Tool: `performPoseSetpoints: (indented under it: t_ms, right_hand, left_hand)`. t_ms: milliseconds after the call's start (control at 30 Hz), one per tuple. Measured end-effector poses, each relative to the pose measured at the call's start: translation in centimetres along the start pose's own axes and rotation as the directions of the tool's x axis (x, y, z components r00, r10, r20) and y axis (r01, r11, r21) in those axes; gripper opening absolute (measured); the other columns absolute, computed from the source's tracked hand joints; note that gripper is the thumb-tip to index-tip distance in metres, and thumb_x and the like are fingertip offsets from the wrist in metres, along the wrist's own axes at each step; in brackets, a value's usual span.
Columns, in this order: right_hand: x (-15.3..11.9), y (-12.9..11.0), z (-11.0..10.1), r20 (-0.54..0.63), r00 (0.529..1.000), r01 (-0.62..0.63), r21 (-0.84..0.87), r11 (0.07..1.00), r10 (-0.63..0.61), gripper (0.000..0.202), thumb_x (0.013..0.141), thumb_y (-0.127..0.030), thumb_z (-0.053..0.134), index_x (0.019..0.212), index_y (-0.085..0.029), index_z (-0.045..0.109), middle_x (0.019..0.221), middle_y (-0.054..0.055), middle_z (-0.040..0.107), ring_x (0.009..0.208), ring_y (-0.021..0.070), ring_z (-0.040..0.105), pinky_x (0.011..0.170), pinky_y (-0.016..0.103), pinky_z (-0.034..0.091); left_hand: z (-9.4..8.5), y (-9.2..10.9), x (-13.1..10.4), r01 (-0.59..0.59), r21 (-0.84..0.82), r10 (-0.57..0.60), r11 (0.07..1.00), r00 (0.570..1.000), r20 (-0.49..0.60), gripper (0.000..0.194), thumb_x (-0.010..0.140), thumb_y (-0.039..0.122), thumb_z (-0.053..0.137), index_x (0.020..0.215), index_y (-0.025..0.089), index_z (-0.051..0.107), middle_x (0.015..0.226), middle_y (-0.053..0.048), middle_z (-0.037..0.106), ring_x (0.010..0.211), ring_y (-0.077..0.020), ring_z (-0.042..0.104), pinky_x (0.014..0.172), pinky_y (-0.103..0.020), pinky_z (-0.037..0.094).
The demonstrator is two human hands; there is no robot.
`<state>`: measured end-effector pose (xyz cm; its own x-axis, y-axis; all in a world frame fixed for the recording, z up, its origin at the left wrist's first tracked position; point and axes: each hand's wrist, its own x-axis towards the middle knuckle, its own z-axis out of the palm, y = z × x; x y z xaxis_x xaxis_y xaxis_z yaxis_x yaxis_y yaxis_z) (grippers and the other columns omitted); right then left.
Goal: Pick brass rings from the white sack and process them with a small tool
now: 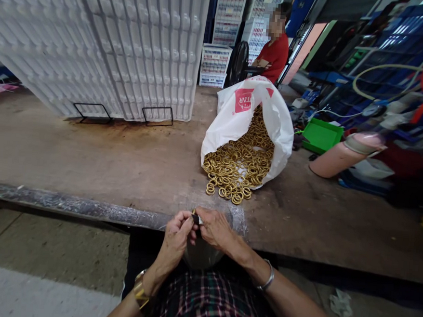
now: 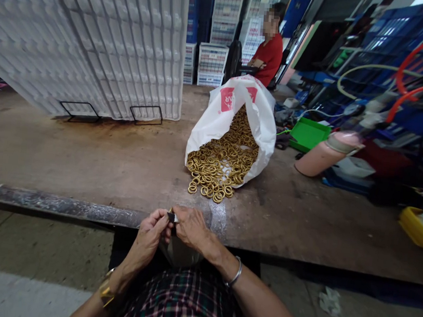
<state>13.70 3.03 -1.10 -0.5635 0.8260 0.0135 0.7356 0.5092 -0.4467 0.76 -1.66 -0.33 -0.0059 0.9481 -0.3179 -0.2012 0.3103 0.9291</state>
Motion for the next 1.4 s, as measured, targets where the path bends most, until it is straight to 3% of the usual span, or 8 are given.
performPoseSetpoints:
  t_ms: [267, 400, 533, 700, 933, 1100, 1233, 1400]
  right_hand:
    - [0.5, -0.6, -0.3, 0.056, 0.994, -0.086, -0.094, 0.992, 0.092, 0.019, 0.078, -0.016, 0.041, 0.090, -0.018, 0.056, 0.073, 0.005, 0.067, 0.059, 0.0153, 0.056, 0.050, 0.027, 0.021]
    - [1.0, 0.1, -0.3, 0.024, 0.986, -0.161, -0.163, 0.973, 0.167, 0.022, 0.073, -0.018, 0.047, 0.094, -0.018, 0.054, 0.075, 0.006, 0.067, 0.063, 0.0170, 0.059, 0.050, 0.027, 0.021]
    - [1.4, 1.4, -0.2, -0.081, 0.969, -0.244, -0.177, 0.954, 0.233, 0.030, 0.072, -0.013, 0.045, 0.100, -0.020, 0.051, 0.076, 0.003, 0.065, 0.067, 0.0169, 0.060, 0.053, 0.025, 0.026]
    - [2.1, 2.7, -0.6, -0.224, 0.915, -0.377, -0.175, 0.910, 0.336, 0.037, 0.079, -0.016, 0.042, 0.115, -0.018, 0.044, 0.084, 0.007, 0.065, 0.076, 0.0190, 0.060, 0.064, 0.026, 0.033]
    - [3.8, 2.7, -1.7, -0.165, 0.892, -0.452, -0.271, 0.850, 0.422, 0.029, 0.085, -0.026, 0.041, 0.112, -0.020, 0.043, 0.084, 0.007, 0.066, 0.077, 0.0211, 0.062, 0.064, 0.027, 0.035]
    - [4.0, 2.8, -1.6, -0.168, 0.875, -0.484, -0.257, 0.836, 0.455, 0.026, 0.085, -0.027, 0.042, 0.109, -0.018, 0.044, 0.084, 0.009, 0.065, 0.078, 0.0219, 0.062, 0.065, 0.028, 0.036]
    - [3.6, 3.0, -1.4, -0.193, 0.889, -0.449, -0.191, 0.873, 0.415, 0.026, 0.082, -0.022, 0.043, 0.108, -0.015, 0.044, 0.084, 0.009, 0.064, 0.078, 0.0208, 0.061, 0.065, 0.027, 0.034]
    - [3.0, 3.5, -1.2, -0.238, 0.911, -0.355, -0.044, 0.934, 0.336, 0.025, 0.077, -0.015, 0.043, 0.101, -0.018, 0.050, 0.076, 0.004, 0.062, 0.067, 0.0175, 0.057, 0.062, 0.025, 0.032]
  left_hand:
    - [0.3, 0.2, -0.6, -0.081, 0.043, 0.083, 0.996, 0.996, -0.031, 0.027, 0.080, 0.043, 0.050, 0.075, 0.016, 0.048, 0.060, 0.004, 0.050, 0.047, -0.0065, 0.046, 0.045, -0.019, 0.040]
    - [0.8, 1.0, -1.7, -0.120, -0.006, 0.120, 0.993, 0.990, 0.068, 0.025, 0.080, 0.040, 0.053, 0.073, 0.016, 0.050, 0.061, 0.003, 0.051, 0.048, -0.0069, 0.048, 0.049, -0.020, 0.043]
    - [0.9, 1.2, -1.8, -0.023, -0.220, 0.057, 0.975, 0.987, 0.149, 0.023, 0.080, 0.037, 0.054, 0.078, 0.014, 0.054, 0.069, -0.001, 0.058, 0.055, -0.0087, 0.053, 0.053, -0.022, 0.046]
    - [0.4, 0.6, -0.8, 0.094, -0.469, -0.066, 0.878, 0.995, 0.077, 0.021, 0.072, 0.030, 0.064, 0.069, 0.013, 0.052, 0.080, -0.006, 0.062, 0.065, -0.0123, 0.059, 0.048, -0.020, 0.045]
    - [-0.4, 0.6, -0.5, 0.205, -0.606, -0.132, 0.769, 0.978, 0.163, 0.015, 0.073, 0.022, 0.060, 0.086, 0.014, 0.057, 0.068, -0.002, 0.060, 0.055, -0.0107, 0.055, 0.045, -0.021, 0.043]
    - [-0.7, 0.5, -0.1, 0.290, -0.671, -0.193, 0.682, 0.957, 0.218, 0.020, 0.073, 0.028, 0.060, 0.063, 0.012, 0.054, 0.069, -0.004, 0.059, 0.057, -0.0101, 0.054, 0.047, -0.020, 0.043]
    - [-0.6, 0.7, 0.2, 0.277, -0.622, -0.220, 0.732, 0.961, 0.169, 0.024, 0.071, 0.029, 0.064, 0.060, 0.013, 0.050, 0.068, -0.003, 0.058, 0.060, -0.0109, 0.055, 0.046, -0.020, 0.042]
    - [-0.2, 0.9, 0.9, 0.137, -0.421, -0.121, 0.897, 0.990, 0.066, 0.027, 0.070, 0.038, 0.063, 0.065, 0.015, 0.049, 0.059, 0.002, 0.052, 0.049, -0.0075, 0.046, 0.038, -0.017, 0.034]
